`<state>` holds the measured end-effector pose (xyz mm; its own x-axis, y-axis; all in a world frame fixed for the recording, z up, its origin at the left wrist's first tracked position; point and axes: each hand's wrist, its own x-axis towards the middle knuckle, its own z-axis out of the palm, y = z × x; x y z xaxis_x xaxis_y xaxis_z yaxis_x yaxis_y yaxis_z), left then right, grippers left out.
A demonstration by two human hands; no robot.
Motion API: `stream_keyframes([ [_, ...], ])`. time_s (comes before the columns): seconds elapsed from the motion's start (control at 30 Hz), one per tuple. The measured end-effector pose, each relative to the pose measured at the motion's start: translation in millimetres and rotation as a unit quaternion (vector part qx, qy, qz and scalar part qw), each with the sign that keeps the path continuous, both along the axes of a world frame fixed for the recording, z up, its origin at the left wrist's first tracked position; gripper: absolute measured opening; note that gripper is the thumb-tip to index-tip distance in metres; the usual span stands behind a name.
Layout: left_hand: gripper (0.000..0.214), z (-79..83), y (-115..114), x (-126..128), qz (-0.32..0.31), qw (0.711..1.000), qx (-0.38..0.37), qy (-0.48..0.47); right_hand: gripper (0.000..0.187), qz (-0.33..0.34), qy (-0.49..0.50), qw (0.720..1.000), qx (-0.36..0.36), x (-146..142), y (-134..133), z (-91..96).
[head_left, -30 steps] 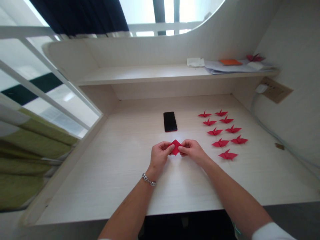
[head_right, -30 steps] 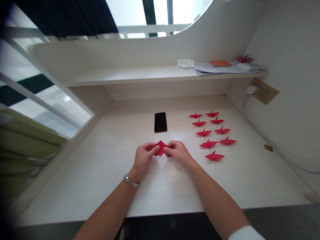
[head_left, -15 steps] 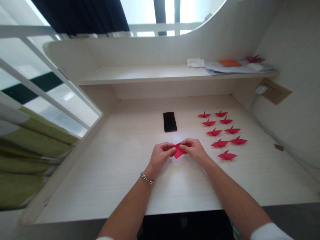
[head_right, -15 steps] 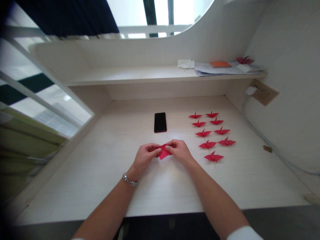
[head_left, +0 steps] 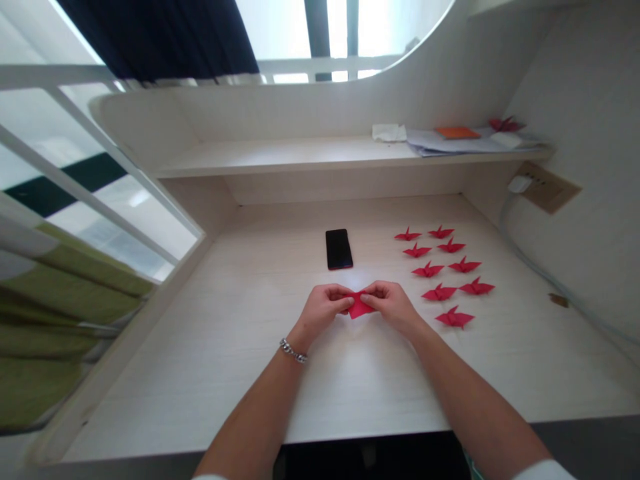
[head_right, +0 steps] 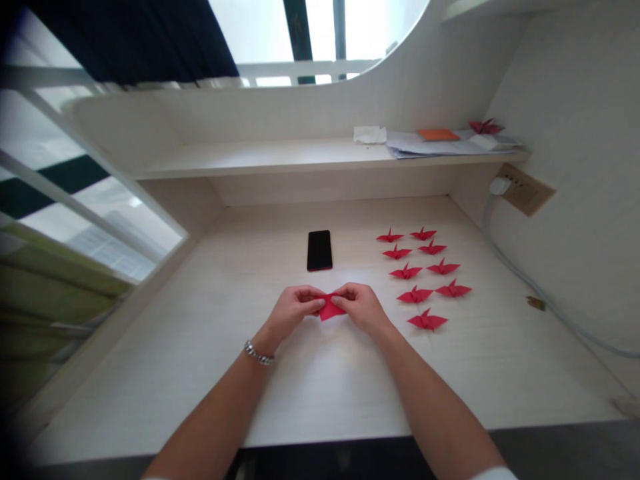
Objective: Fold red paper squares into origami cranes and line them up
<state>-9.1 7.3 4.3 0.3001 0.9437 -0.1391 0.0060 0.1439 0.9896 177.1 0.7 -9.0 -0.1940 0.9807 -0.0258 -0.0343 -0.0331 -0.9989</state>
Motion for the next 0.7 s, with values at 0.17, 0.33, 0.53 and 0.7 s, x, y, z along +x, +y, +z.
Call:
stream_keyframes([
  [0.17,0.020,-6.1,-1.0,-7.2,-0.011,1.000,0.022,0.010,0.020,0.033,-0.022,0.999,0.012,-1.6,-3.1,2.4],
  [0.33,0.016,-2.4,-1.6,-9.8,-0.003,0.999,0.053,-0.009,0.021,0.011,-0.016,0.999,0.040,-4.8,-5.2,5.6],
  [0.53,0.015,0.0,-4.7,-9.7,0.007,0.996,0.085,-0.011,0.015,-0.022,-0.056,0.991,0.120,-4.4,-8.6,4.5],
  [0.7,0.015,2.6,-7.2,-9.7,0.018,0.993,0.111,-0.022,0.013,-0.008,-0.072,0.976,0.205,-1.2,-9.4,4.7],
])
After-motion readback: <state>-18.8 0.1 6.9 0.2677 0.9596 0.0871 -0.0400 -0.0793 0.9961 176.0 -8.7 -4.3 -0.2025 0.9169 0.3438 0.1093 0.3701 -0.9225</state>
